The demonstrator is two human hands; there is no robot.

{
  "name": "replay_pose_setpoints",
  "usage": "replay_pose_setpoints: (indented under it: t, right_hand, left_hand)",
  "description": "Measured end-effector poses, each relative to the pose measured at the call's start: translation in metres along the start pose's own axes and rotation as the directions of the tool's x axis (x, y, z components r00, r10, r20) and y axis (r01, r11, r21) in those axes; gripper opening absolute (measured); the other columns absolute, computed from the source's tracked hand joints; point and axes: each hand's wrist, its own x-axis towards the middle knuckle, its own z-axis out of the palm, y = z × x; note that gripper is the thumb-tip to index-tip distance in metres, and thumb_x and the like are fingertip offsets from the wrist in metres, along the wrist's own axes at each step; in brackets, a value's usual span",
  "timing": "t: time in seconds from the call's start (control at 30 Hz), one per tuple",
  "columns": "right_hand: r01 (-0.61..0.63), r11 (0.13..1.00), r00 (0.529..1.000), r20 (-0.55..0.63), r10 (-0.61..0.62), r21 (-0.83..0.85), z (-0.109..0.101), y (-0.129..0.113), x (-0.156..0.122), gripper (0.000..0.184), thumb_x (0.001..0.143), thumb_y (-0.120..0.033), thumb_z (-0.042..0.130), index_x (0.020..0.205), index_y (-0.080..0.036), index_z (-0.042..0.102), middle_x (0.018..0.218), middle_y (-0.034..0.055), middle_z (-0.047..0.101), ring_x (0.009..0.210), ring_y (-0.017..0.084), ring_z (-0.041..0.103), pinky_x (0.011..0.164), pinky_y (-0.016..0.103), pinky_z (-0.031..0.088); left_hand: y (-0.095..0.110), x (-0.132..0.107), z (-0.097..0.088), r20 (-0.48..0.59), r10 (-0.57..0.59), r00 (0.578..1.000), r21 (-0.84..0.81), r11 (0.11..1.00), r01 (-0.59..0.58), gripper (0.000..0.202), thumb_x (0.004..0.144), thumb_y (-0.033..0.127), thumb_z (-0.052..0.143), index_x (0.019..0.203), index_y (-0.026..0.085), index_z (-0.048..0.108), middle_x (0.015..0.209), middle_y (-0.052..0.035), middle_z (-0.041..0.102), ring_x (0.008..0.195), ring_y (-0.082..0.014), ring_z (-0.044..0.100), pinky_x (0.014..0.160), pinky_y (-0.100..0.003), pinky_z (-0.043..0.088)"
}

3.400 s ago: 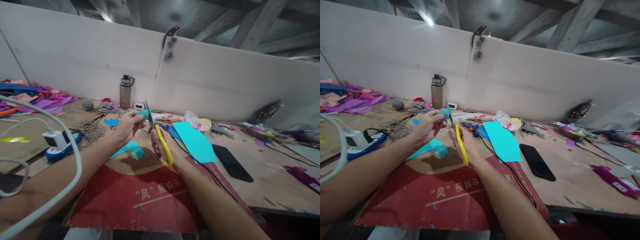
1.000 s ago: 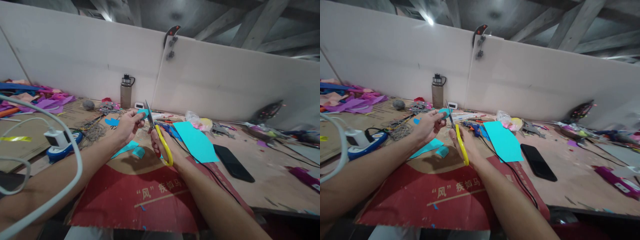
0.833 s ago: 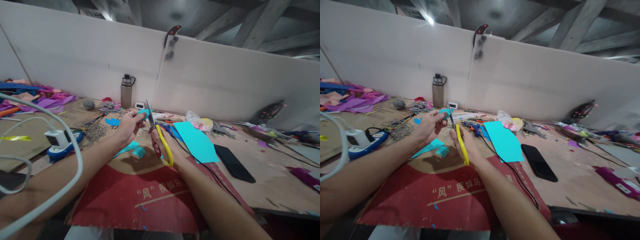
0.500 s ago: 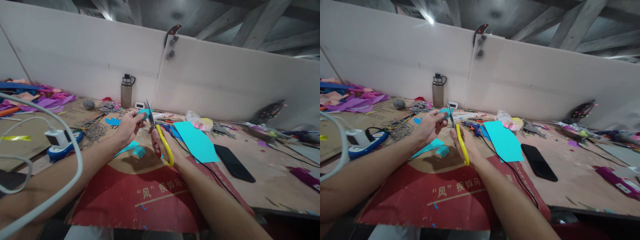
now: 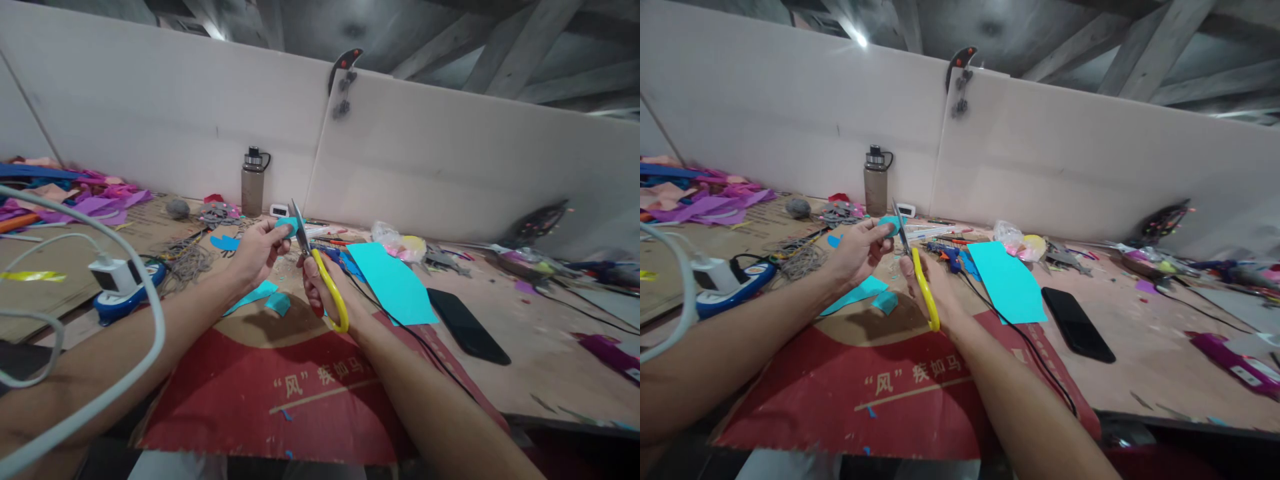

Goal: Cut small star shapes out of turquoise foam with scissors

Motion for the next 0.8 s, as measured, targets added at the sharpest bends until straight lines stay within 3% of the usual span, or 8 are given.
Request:
replay_pose_setpoints:
  t: [0.57,0.8]
  right_hand:
    - [0.042,0.992,0.998,0.046,-0.036,-0.115,-0.0055,0.0023,0.0027,0.053,0.091,-0.076,0.052,0.09,-0.023,0.048,0.065,-0.0049,0.044,0.05,0.01,0.039,0.046,0.024,0.035]
    - [0.023,0.991,1.0,0.023,-0.02,-0.134,-0.0054,0.002,0.0028,0.045,0.093,-0.067,0.055,0.087,-0.023,0.048,0.064,-0.0049,0.044,0.05,0.01,0.039,0.046,0.023,0.035]
  left_hand:
    - [0.006,0.0018,0.0002,-0.022,-0.007,1.0,0.016,1.0,0.007,0.02,0.068,0.014,0.082,0.067,0.013,0.062,0.06,0.0029,0.056,0.047,-0.0039,0.047,0.048,-0.019,0.035]
    - [0.0069,0.0016,0.0013,-0.021,-0.006,1.0,0.022,1.0,0.007,0.017,0.07,0.012,0.078,0.067,0.012,0.062,0.058,0.0028,0.055,0.046,-0.0041,0.046,0.047,-0.019,0.035]
